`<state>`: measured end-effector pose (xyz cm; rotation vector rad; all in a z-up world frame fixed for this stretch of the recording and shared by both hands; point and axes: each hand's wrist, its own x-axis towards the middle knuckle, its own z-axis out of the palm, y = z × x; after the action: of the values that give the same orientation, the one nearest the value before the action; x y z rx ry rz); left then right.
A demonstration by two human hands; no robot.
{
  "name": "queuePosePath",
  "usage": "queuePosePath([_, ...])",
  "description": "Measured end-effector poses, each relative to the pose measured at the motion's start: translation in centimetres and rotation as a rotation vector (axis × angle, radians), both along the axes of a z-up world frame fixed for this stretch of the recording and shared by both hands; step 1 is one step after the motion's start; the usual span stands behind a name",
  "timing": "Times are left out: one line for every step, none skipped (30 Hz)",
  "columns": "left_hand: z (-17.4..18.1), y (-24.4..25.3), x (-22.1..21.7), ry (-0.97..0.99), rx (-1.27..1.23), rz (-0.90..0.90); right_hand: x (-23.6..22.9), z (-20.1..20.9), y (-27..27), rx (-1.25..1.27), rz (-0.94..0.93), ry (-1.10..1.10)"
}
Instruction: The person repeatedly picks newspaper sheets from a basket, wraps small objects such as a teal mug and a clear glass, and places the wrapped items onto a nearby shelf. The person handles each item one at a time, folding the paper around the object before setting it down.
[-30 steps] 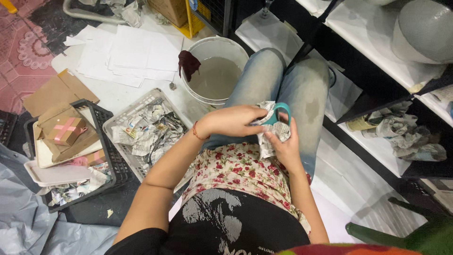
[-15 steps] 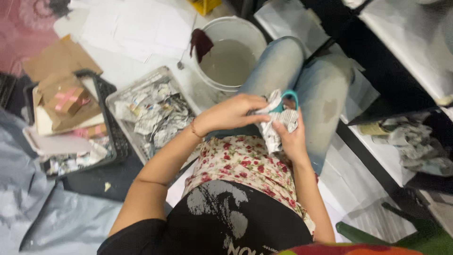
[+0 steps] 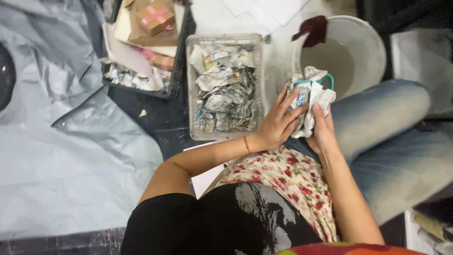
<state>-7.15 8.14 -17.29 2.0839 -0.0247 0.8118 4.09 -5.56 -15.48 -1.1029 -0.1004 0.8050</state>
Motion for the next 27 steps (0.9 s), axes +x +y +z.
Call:
queuePosePath([-0.6,0.6,0.1,0.0,-0.079,0.001,0.5,-0.5,1.0,-0.026,0.018,0.01])
queuePosePath([-1.4,1.0,0.5,0.0,-0.159,-0.005,0.9,-1.1,1.9,-0.054,0.03,0.022])
queuePosePath([-2.3,1.4,0.8,-0.001,-0.24,-0.009,1.1,-1.8,2.8,-0.081,0.042,0.033])
queuePosePath([-3.3,1.7,1.0,-0.011,-0.342,0.046,1.3,-2.2,3.6,-0.1,0.044,0.019])
queuePosePath([-4.5,1.9,1.1,-0.021,-0.443,0.102,1.5,-2.5,4.2,-0.118,0.046,0.005])
queuePosePath([-6.0,2.4,1.4,-0.036,-0.541,0.158,1.8,-2.7,4.9,-0.134,0.049,-0.014])
queuePosePath([-8.0,3.7,1.8,-0.03,-0.545,0.236,1.9,-2.9,5.4,-0.157,0.052,-0.014])
queuePosePath([-10.4,5.5,2.2,-0.02,-0.547,0.308,2.0,-3.0,5.5,-0.178,0.049,-0.014])
queuePosePath([-13.0,7.9,2.8,0.022,-0.486,0.408,2.1,-3.1,5.5,-0.199,0.047,-0.013])
queuePosePath([-15.8,10.5,3.6,0.064,-0.423,0.504,2.1,-3.3,5.3,-0.203,0.041,-0.006])
queuePosePath([-18.6,13.4,3.7,0.288,-0.233,0.593,2.0,-3.4,5.0,-0.206,0.035,0.0])
queuePosePath([-21.2,16.6,3.4,0.506,-0.036,0.674,2.1,-3.4,5.0,-0.206,0.028,0.001])
queuePosePath([-23.5,19.3,2.5,0.612,0.241,0.763,2.2,-3.5,5.0,-0.216,0.03,0.009])
queuePosePath([-25.6,21.4,1.6,0.711,0.522,0.842,2.2,-3.6,4.8,-0.228,0.029,0.016])
queuePosePath([-27.1,23.5,0.9,0.778,0.395,0.728,2.1,-3.7,4.7,-0.239,0.028,0.023])
queuePosePath([-28.2,24.9,0.5,0.838,0.266,0.61,2.1,-3.6,4.6,-0.23,0.03,0.021])
queuePosePath([-28.7,25.1,0.1,0.928,0.211,0.59,1.9,-3.5,4.5,-0.222,0.032,0.02])
queuePosePath([-28.8,25.2,-0.3,1.013,0.159,0.57,1.9,-3.4,4.7,-0.208,0.033,0.017])
queuePosePath([-28.4,25.1,-0.6,1.098,0.107,0.55,2.0,-3.3,4.8,-0.216,0.031,0.028])
queuePosePath([-27.6,24.9,-1.1,1.031,0.103,0.575,2.0,-3.2,4.8,-0.224,0.027,0.041])
queuePosePath([-26.6,24.3,-1.7,0.963,0.099,0.598,2.1,-3.2,4.8,-0.231,0.022,0.054])
queuePosePath([-25.3,23.7,-2.3,0.896,0.094,0.618,2.1,-3.1,4.6,-0.212,0.016,0.054])
queuePosePath([-23.9,23.3,-3.1,0.838,0.112,0.566,2.0,-3.2,4.5,-0.193,0.01,0.053])
queuePosePath([-22.3,23.1,-4.0,0.779,0.127,0.515,2.0,-3.2,4.3,-0.176,0.005,0.051])
queuePosePath([-20.7,22.7,-4.6,0.72,0.142,0.465,2.0,-3.1,4.1,-0.171,0.001,0.06])
queuePosePath([-19.0,22.5,-4.8,0.581,0.239,0.434,2.0,-3.1,4.1,-0.161,-0.003,0.067])
queuePosePath([-17.5,22.2,-4.9,0.441,0.335,0.402,2.1,-3.1,4.0,-0.152,-0.007,0.075])
